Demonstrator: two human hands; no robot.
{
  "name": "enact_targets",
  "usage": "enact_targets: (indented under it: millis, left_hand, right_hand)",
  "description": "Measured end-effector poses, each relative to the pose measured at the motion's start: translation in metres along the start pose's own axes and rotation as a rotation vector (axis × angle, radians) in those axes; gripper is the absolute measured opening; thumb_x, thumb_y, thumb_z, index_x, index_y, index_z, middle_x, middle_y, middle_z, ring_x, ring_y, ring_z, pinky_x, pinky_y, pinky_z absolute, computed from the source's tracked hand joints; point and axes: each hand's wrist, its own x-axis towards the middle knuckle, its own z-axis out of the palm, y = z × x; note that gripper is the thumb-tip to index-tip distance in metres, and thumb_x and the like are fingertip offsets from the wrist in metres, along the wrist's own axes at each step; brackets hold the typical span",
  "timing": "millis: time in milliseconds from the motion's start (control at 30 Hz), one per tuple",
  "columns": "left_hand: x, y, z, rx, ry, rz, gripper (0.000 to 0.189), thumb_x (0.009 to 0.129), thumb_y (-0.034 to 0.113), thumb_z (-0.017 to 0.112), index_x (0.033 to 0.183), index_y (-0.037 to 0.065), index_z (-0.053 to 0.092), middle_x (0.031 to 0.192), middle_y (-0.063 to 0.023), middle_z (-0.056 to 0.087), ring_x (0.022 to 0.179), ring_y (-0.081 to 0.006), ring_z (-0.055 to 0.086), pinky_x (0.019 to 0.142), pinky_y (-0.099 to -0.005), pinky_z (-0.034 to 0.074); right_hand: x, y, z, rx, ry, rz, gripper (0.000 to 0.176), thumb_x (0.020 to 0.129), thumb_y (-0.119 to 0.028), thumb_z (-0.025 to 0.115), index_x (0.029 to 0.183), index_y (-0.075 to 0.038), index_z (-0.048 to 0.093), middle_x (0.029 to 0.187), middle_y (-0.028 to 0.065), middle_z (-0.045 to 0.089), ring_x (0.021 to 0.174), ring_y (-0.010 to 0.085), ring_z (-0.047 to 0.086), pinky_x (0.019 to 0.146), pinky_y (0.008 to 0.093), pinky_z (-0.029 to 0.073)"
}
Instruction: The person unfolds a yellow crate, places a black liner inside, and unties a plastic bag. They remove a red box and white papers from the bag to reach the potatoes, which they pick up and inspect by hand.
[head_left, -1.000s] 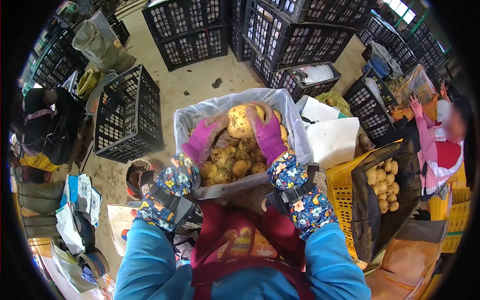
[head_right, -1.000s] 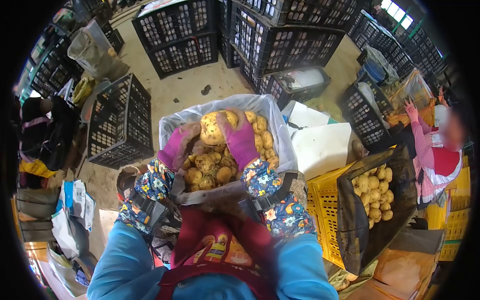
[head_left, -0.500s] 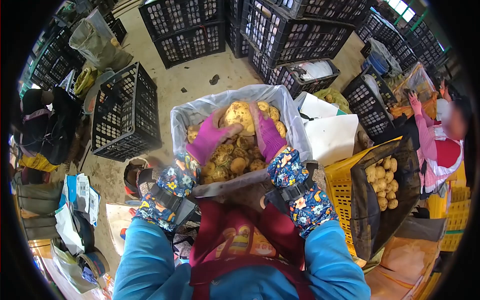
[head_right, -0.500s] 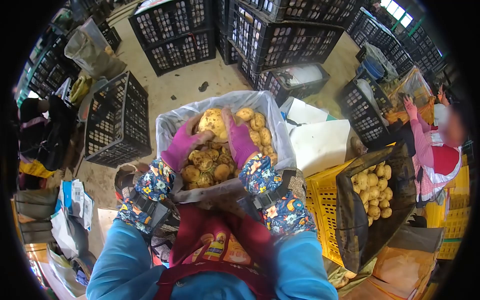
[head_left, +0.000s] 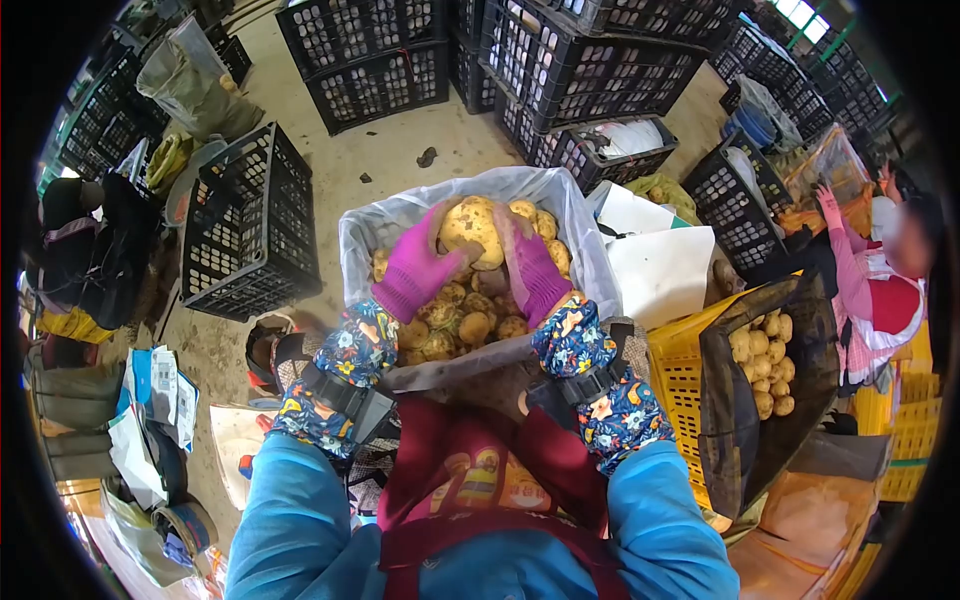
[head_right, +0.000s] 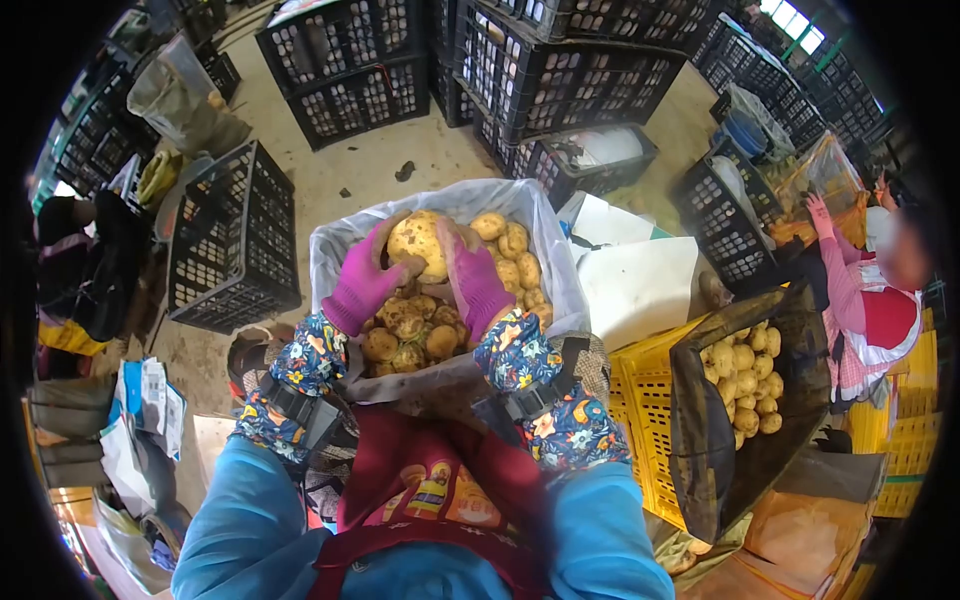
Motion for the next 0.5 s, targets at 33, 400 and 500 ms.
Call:
enact_targets:
  millis: [33, 400, 500]
  left_hand:
    - [0.002, -0.005, -0.007, -0.102, -0.045, -0.065, 0.075, 0.084, 0.017, 0.072, 0.147, 0.003, 0.035, 0.136, -0.0144, 0.054, 0.121, -0.0235, 0.055, 0.102, -0.0350, 0.043]
    - [-0.004, -0.001, 0.000, 0.186, -0.045, 0.194, 0.094, 0.062, 0.033, 0.090, 0.139, 0.007, 0.042, 0.134, -0.0180, 0.053, 0.124, -0.0327, 0.053, 0.104, -0.0419, 0.044]
    - [-0.010, -0.005, 0.004, 0.133, -0.008, 0.088, 0.092, 0.056, 0.030, 0.089, 0.135, 0.010, 0.046, 0.129, -0.0162, 0.056, 0.120, -0.0338, 0.055, 0.100, -0.0434, 0.046]
  right_hand:
    - [0.000, 0.001, -0.004, -0.075, -0.007, -0.031, 0.073, 0.086, -0.009, 0.067, 0.149, -0.004, 0.029, 0.134, 0.0138, 0.053, 0.116, 0.0217, 0.056, 0.094, 0.0331, 0.050]
    - [-0.001, 0.005, -0.003, -0.516, 0.026, -0.142, 0.053, 0.098, -0.029, 0.057, 0.138, 0.003, 0.045, 0.134, 0.0207, 0.055, 0.124, 0.0321, 0.053, 0.104, 0.0375, 0.041]
    - [0.000, 0.000, 0.006, -0.772, -0.150, -0.362, 0.045, 0.094, -0.029, 0.061, 0.129, -0.002, 0.056, 0.121, 0.0158, 0.063, 0.111, 0.0271, 0.061, 0.097, 0.0352, 0.046]
